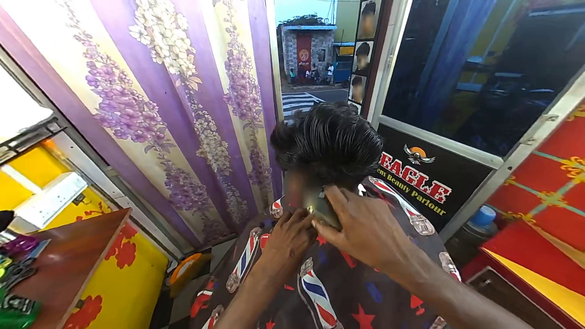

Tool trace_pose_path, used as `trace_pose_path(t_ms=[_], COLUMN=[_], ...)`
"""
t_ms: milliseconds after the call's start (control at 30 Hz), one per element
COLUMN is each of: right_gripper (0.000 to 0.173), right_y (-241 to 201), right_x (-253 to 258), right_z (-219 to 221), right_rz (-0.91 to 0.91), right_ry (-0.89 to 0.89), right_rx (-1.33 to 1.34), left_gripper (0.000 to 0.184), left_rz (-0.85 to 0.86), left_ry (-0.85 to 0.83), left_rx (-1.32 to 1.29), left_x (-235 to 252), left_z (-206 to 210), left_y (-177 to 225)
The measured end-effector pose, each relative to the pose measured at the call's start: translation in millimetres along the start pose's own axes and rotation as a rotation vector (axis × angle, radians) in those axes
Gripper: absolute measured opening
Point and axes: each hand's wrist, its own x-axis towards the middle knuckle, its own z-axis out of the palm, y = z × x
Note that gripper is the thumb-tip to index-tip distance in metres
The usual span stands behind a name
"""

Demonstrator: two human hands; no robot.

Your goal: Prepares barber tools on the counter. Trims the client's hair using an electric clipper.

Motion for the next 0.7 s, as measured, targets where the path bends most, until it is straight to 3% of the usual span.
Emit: trace_pose_path(t_ms=[67,100,267,367,500,700], right_gripper=[0.05,0.051,0.053,0.047,0.034,0.035], right_y=[8,11,44,64,71,71], right_x=[-14,-24,-56,-55,-48,-38], right_z=[7,10,14,13,10,12], right_rz=[-0.124,-0.095,0.558,0.758,0.794,0.737], right_ry=[0.035,0.042,-0.16,-0.244,-0.322,-0.266], right_rx=[0.076,0.146,0.836,1.22,1.465,1.502], left_gripper=[0.01,0.01,0.013,0.011,0.007,0.01], left_rz=[-0.01,-0.017,-0.077,-0.071,-0.063,-0.082], left_ry=[0.068,0.061,-0.212,-0.231,-0.237,-0.261], left_rx=[-0.002,-0.022,-0.052,-0.037,0.004,0.053], left_x=[-2,-1,9,9,8,11], left_z=[1,1,-6,-6,-6,-10], left_y=[1,1,6,7,7,11])
